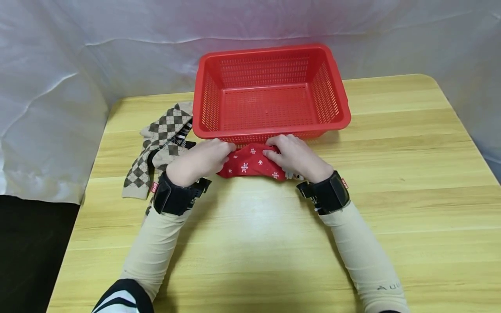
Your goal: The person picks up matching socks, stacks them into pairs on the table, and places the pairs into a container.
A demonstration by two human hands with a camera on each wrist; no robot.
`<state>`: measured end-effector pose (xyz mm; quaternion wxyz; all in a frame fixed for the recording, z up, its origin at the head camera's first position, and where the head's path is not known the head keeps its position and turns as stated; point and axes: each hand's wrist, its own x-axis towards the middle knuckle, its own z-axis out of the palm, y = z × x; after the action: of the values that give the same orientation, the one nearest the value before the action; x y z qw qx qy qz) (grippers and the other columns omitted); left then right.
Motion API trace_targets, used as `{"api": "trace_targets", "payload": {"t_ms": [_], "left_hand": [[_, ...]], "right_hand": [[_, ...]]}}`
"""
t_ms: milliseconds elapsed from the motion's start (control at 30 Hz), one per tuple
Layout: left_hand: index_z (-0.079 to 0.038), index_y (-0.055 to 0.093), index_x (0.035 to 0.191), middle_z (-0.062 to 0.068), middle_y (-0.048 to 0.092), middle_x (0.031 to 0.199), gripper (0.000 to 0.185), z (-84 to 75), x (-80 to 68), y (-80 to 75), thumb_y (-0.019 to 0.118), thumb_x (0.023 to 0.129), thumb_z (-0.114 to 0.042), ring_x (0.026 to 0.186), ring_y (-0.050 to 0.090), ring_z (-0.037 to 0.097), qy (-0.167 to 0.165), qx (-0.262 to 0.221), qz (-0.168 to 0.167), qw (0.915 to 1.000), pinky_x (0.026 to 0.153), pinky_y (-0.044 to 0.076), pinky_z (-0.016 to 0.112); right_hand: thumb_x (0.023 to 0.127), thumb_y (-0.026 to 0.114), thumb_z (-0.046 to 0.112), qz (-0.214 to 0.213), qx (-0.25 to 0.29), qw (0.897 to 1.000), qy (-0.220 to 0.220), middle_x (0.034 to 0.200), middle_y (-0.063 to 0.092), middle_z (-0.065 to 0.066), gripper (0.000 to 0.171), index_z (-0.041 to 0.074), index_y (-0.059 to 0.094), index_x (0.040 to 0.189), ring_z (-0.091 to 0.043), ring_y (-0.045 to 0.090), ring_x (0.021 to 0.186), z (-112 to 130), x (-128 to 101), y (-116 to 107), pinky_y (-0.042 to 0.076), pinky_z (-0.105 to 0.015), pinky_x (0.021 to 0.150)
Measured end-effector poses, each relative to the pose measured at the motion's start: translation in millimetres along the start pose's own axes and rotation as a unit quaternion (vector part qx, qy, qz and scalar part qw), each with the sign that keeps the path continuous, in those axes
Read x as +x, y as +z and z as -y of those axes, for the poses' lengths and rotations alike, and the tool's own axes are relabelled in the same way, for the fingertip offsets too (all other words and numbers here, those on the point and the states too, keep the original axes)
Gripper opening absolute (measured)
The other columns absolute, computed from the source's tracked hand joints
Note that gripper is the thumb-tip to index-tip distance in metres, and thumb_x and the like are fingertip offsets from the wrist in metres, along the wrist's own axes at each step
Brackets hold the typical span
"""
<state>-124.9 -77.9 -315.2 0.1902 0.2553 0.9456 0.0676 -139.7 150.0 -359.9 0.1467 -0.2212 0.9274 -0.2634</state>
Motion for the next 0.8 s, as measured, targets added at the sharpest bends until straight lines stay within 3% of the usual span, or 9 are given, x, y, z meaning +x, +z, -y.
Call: {"api": "trace_targets", "payload": {"t_ms": [267, 467, 567, 667, 800], "left_hand": [[-0.007, 0.052, 0.131, 0.010, 0.060, 0.115, 0.032, 21.0, 22.1, 13.9, 0.050, 0.100, -0.009, 0.100, 0.055, 0.021, -0.023, -0.062, 0.035, 0.9972, 0.089, 0.045, 0.030], [-0.007, 0.050, 0.137, 0.012, 0.058, 0.120, 0.037, 36.9, 32.2, 21.6, 0.051, 0.100, -0.009, 0.107, 0.053, 0.023, -0.001, -0.126, 0.046, 0.9910, 0.098, 0.042, 0.034], [-0.006, 0.049, 0.139, 0.013, 0.057, 0.123, 0.039, 42.6, 34.2, 23.1, 0.051, 0.101, -0.013, 0.111, 0.053, 0.024, 0.018, -0.164, 0.045, 0.9852, 0.102, 0.041, 0.037], [-0.006, 0.044, 0.143, 0.013, 0.054, 0.129, 0.043, 47.2, 34.0, 23.1, 0.051, 0.101, -0.016, 0.113, 0.053, 0.024, 0.027, -0.190, 0.041, 0.9806, 0.103, 0.041, 0.038], [-0.003, 0.050, 0.134, 0.013, 0.057, 0.119, 0.035, 52.3, 31.6, 21.9, 0.051, 0.102, -0.017, 0.099, 0.055, 0.023, 0.012, -0.194, 0.051, 0.9795, 0.091, 0.044, 0.033]], "right_hand": [[0.096, 0.064, 0.025, 0.004, -0.014, 1.000, 0.012, 0.091, 0.065, -0.010, 0.028, 0.004, 0.068, 0.114, -0.017, 0.055, 0.069, -8, 5, 3, 0.040, -0.027, 0.063], [0.092, 0.068, 0.025, 0.010, 0.002, 0.999, 0.030, 0.104, 0.067, -0.012, 0.032, 0.004, 0.067, 0.116, -0.020, 0.060, 0.083, -19, 5, 3, 0.046, -0.030, 0.073], [0.092, 0.069, 0.024, 0.024, 0.010, 0.999, 0.043, 0.106, 0.065, -0.014, 0.039, 0.004, 0.062, 0.124, -0.021, 0.060, 0.081, -24, 4, 0, 0.046, -0.030, 0.066], [0.092, 0.068, 0.023, 0.038, 0.021, 0.998, 0.050, 0.104, 0.063, -0.016, 0.041, 0.002, 0.057, 0.125, -0.021, 0.058, 0.075, -30, 1, -3, 0.044, -0.029, 0.059], [0.092, 0.069, 0.021, 0.051, 0.041, 0.996, 0.060, 0.107, 0.062, -0.017, 0.043, 0.002, 0.053, 0.127, -0.021, 0.058, 0.075, -36, -1, -6, 0.045, -0.029, 0.060]]}}
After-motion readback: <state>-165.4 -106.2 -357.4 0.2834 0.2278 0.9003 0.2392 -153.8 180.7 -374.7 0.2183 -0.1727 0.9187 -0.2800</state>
